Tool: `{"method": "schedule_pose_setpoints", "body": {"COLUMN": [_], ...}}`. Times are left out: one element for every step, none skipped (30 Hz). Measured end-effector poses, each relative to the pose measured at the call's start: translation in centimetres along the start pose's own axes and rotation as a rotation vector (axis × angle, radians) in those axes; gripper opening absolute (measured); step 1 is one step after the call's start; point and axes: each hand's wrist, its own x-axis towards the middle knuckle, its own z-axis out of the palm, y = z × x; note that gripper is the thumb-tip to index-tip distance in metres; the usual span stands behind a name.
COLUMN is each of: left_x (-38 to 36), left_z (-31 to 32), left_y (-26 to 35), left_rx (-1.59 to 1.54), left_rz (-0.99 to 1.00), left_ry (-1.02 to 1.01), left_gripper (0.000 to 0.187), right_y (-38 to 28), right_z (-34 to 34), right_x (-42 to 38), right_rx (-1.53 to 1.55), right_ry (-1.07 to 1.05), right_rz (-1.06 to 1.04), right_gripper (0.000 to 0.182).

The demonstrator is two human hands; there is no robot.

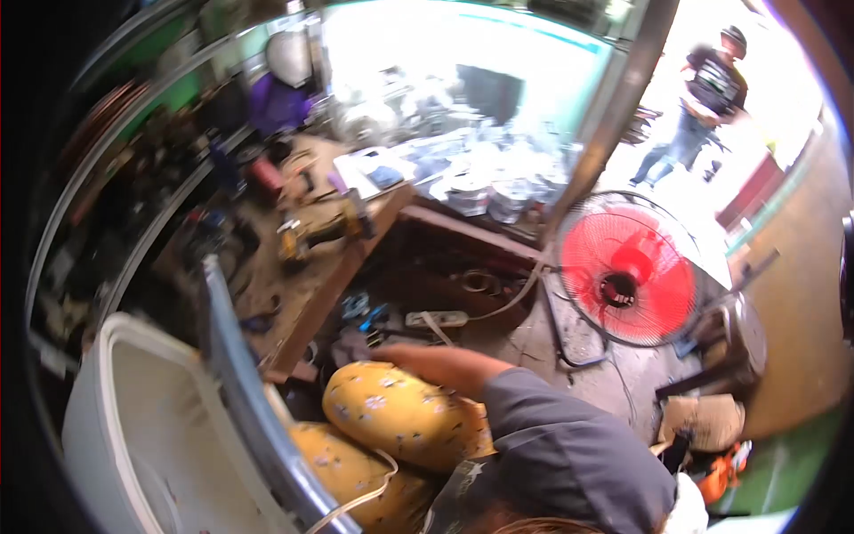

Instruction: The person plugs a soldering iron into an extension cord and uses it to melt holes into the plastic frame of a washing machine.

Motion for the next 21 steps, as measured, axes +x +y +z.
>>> {"method": "schedule_pose_setpoints", "body": {"left_x": [0.5, 1.1, 1.8, 2.5, 3.3, 3.8, 3.9, 3.9, 3.8, 3.8, 3.9, 3.8, 3.6, 3.6, 3.7, 3.8, 3.8, 3.8, 3.8, 3.7, 3.6], "left_z": [-1.1, -2.3, -3.5, -4.5, -4.9, -4.9, -5.2, -5.4, -5.3, -5.0, -4.7, -4.5, -4.3, -4.4, -4.4, -4.4, -4.4, -4.4, -4.4, -4.5, -4.6], "left_y": [0.3, 0.4, 0.4, 0.5, 1.0, 1.5, 1.6, 1.5, 1.5, 1.5, 1.6, 1.6, 1.7, 1.7, 1.7, 1.7, 1.8, 1.9, 2.0, 1.9, 1.8], "left_rx": [0.012, 0.022, 0.017, 0.004, -0.075, -0.143, -0.184, -0.226, -0.268, -0.251, -0.233, -0.217, -0.202, -0.191, -0.185, -0.183, -0.192, -0.2, -0.206, -0.222, -0.238], "left_rz": [-0.006, -0.016, -0.006, 0.002, -0.066, -0.135, -0.157, -0.178, -0.193, -0.209, -0.218, -0.219, -0.218, -0.222, -0.217, -0.208, -0.214, -0.224, -0.239, -0.223, -0.21], "left_ry": [-0.084, -0.181, -0.276, -0.366, -0.338, -0.294, -0.312, -0.321, -0.314, -0.277, -0.238, -0.198, -0.207, -0.207, -0.205, -0.201, -0.206, -0.207, -0.208, -0.239, -0.272], "left_gripper": [0.021, 0.024, 0.035, 0.047, 0.037, 0.029, 0.028, 0.029, 0.032, 0.023, 0.015, 0.009, 0.007, 0.007, 0.007, 0.007, 0.007, 0.007, 0.007, 0.013, 0.022], "right_y": [1.1, 2.4, 3.7, 4.9, 4.9, 4.0, 5.7, 6.2, 6.5, 6.2, 5.8, 4.9, 4.2, 3.2, 2.5, 1.9, 1.4, 0.7, 0.2, -0.5, -1.0], "right_z": [-1.0, -2.0, -3.1, -4.3, -5.7, -5.9, -5.0, -4.0, -2.7, -1.6, -0.7, 0.0, 0.4, 0.6, 0.6, 0.6, 0.5, 0.4, 0.5, 0.5, 0.4], "right_x": [-0.6, -1.4, -2.5, -3.7, -5.4, -6.8, -6.9, -7.5, -7.6, -7.9, -8.0, -8.1, -7.9, -7.7, -7.5, -7.4, -7.2, -7.1, -7.0, -6.9, -7.0], "right_rx": [0.146, 0.309, 0.465, 0.614, 0.783, 0.823, 1.037, 1.223, 1.413, 1.583, 1.738, 1.877, 1.961, 2.046, 2.107, 2.138, 2.162, 2.181, 2.176, 2.178, 2.159], "right_ry": [-0.09, -0.186, -0.262, -0.331, -0.339, -0.175, -0.193, -0.186, -0.162, -0.138, -0.121, -0.11, -0.102, -0.093, -0.085, -0.072, -0.056, -0.04, -0.016, 0.006, 0.031], "right_rz": [0.037, 0.087, 0.152, 0.231, 0.223, 0.235, 0.215, 0.193, 0.167, 0.14, 0.11, 0.081, 0.058, 0.039, 0.018, 0.013, 0.01, 0.011, 0.013, 0.021, 0.03], "right_gripper": [0.031, 0.032, 0.034, 0.037, 0.041, 0.042, 0.04, 0.04, 0.04, 0.039, 0.039, 0.039, 0.039, 0.039, 0.039, 0.038, 0.038, 0.038, 0.038, 0.038, 0.038]}}
